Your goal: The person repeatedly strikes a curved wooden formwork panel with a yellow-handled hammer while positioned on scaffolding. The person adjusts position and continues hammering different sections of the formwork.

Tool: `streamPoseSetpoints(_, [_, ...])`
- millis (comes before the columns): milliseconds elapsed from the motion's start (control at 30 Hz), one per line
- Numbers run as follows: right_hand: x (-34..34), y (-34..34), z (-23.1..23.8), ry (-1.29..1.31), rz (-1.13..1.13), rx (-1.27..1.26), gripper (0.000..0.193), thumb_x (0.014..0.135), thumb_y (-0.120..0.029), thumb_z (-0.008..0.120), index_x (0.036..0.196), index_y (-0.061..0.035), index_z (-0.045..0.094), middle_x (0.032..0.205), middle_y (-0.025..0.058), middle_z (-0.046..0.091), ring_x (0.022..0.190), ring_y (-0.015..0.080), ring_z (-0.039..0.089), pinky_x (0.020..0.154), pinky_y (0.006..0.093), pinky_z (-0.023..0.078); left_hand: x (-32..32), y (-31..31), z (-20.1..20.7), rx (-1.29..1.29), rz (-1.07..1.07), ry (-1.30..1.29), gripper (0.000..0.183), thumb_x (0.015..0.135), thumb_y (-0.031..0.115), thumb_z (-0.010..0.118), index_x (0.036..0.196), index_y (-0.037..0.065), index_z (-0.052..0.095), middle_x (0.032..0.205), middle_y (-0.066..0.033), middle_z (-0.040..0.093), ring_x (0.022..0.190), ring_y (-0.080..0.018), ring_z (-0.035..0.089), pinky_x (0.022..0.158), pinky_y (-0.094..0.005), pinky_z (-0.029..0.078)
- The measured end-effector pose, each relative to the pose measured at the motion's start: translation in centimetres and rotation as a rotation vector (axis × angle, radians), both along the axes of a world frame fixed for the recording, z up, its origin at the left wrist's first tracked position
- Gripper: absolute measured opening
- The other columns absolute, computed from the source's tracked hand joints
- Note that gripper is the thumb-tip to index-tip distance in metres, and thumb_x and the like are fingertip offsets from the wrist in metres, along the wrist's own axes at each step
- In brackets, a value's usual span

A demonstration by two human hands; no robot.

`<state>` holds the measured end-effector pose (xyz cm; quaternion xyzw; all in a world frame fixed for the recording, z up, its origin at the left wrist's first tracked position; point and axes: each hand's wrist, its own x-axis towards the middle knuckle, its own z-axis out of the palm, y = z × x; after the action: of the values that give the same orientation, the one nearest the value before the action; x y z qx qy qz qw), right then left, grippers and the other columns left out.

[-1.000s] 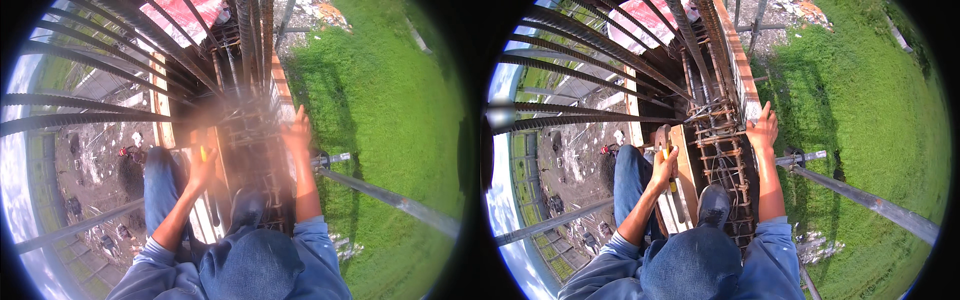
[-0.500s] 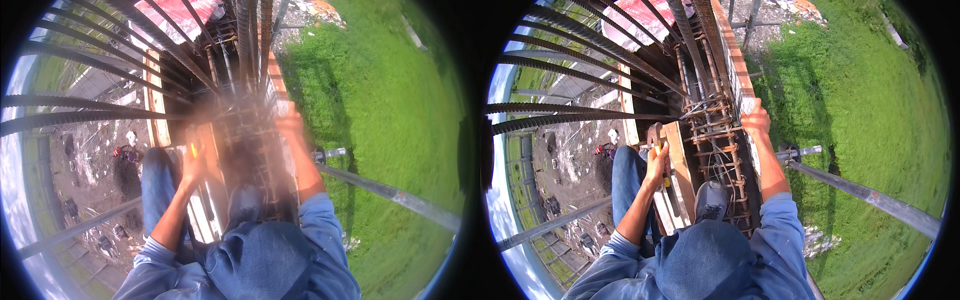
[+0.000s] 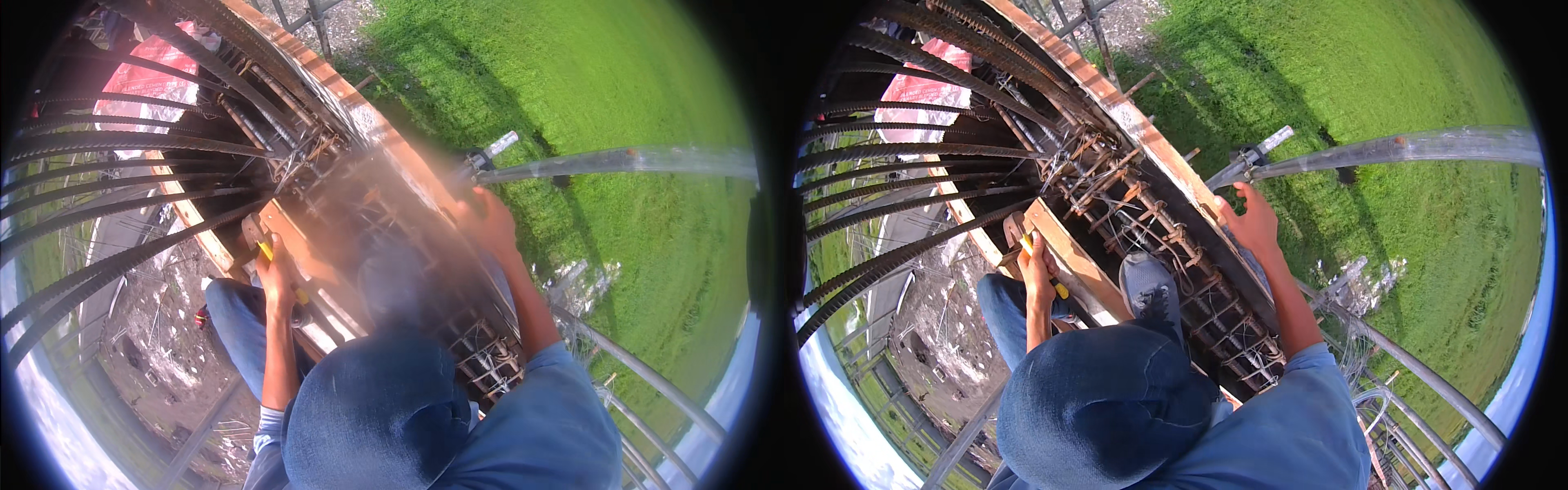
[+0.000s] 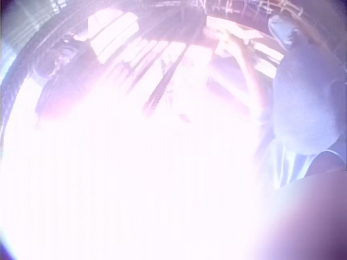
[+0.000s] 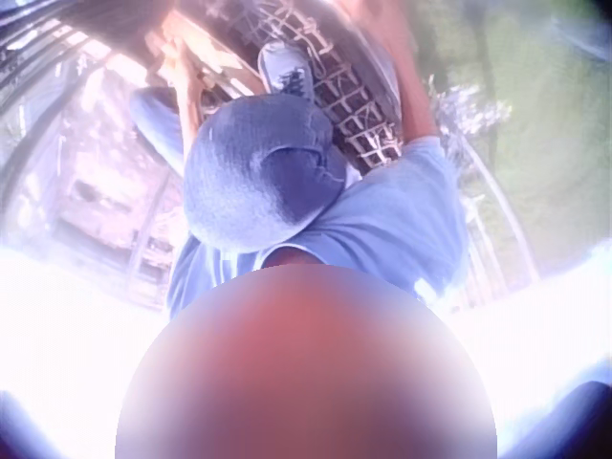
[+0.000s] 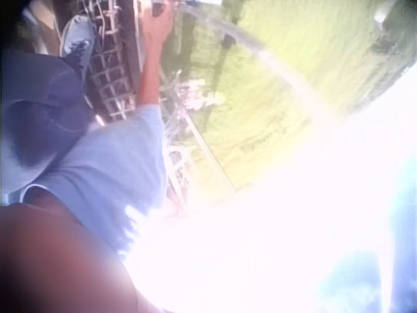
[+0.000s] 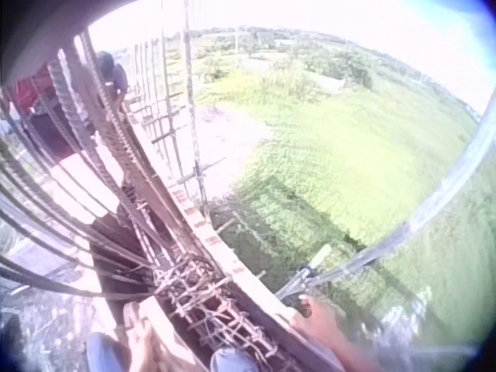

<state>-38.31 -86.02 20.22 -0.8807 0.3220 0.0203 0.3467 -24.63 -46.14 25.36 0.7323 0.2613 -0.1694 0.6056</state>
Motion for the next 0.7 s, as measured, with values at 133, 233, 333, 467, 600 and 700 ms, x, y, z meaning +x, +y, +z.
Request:
streamPoseSetpoints(133, [-7.6,2.5,-1.4,0.053,0.005,-0.182,0.072,0.079,-0.057,0.082,0.127,-0.0072,0.060,0.110,0.0146,0.067,0.094,0.0343,0.068,0.080,0.0463,0.055,0.8,-1.4,0.0,0.030,-0.115,-0.103,0.037,0.106,0.037,0.061,0.079,0.015,0.048,0.055,0.0066,0.039,0.042,-0.0062,0.037,0.040,-0.0250,0.030])
streamPoseSetpoints(233, [-8.5,3.5,-2.8,0.045,-0.023,-0.245,0.067,0.075,-0.052,0.085,0.118,-0.0061,0.060,0.103,0.0138,0.066,0.090,0.0358,0.068,0.078,0.0470,0.054,0.7,-2.7,0.1,0.021,-0.161,-0.087,0.037,0.106,0.037,0.061,0.079,0.014,0.048,0.055,0.0064,0.039,0.042,-0.0063,0.037,0.040,-0.0250,0.030])
streamPoseSetpoints(333, [-8.2,3.5,-3.3,0.004,-0.029,-0.274,0.064,0.073,-0.048,0.088,0.111,-0.0055,0.060,0.098,0.0131,0.064,0.088,0.0369,0.067,0.076,0.0473,0.054,0.2,-3.2,0.4,0.034,-0.231,-0.087,0.037,0.106,0.037,0.060,0.080,0.014,0.049,0.055,0.0056,0.040,0.042,-0.0071,0.038,0.040,-0.0252,0.030])
streamPoseSetpoints(467, [-8.5,4.0,-3.1,0.017,-0.066,-0.277,0.061,0.073,-0.044,0.088,0.111,-0.0059,0.060,0.098,0.0127,0.065,0.088,0.0365,0.068,0.076,0.0470,0.055,0.2,-3.2,0.5,0.067,-0.276,-0.119,0.026,0.108,0.028,0.057,0.091,0.007,0.054,0.057,0.0070,0.041,0.043,-0.0047,0.037,0.040,-0.0256,0.028])
streamPoseSetpoints(600, [-8.5,4.6,-2.9,0.072,-0.139,-0.292,0.059,0.072,-0.041,0.089,0.110,-0.0067,0.060,0.099,0.0116,0.065,0.088,0.0357,0.068,0.076,0.0467,0.055,0.6,-3.2,0.4,0.049,-0.244,-0.094,0.025,0.108,0.029,0.057,0.095,0.007,0.056,0.057,0.0067,0.041,0.041,-0.0045,0.036,0.038,-0.0246,0.027])
streamPoseSetpoints(700, [-8.3,4.3,-2.6,-0.022,-0.128,-0.319,0.058,0.072,-0.040,0.089,0.110,-0.0073,0.061,0.099,0.0112,0.065,0.087,0.0351,0.068,0.075,0.0464,0.055,0.7,-3.3,0.7,0.042,-0.243,-0.121,0.038,0.106,0.036,0.061,0.079,0.013,0.048,0.054,0.0045,0.041,0.039,-0.0075,0.038,0.038,-0.0256,0.033])
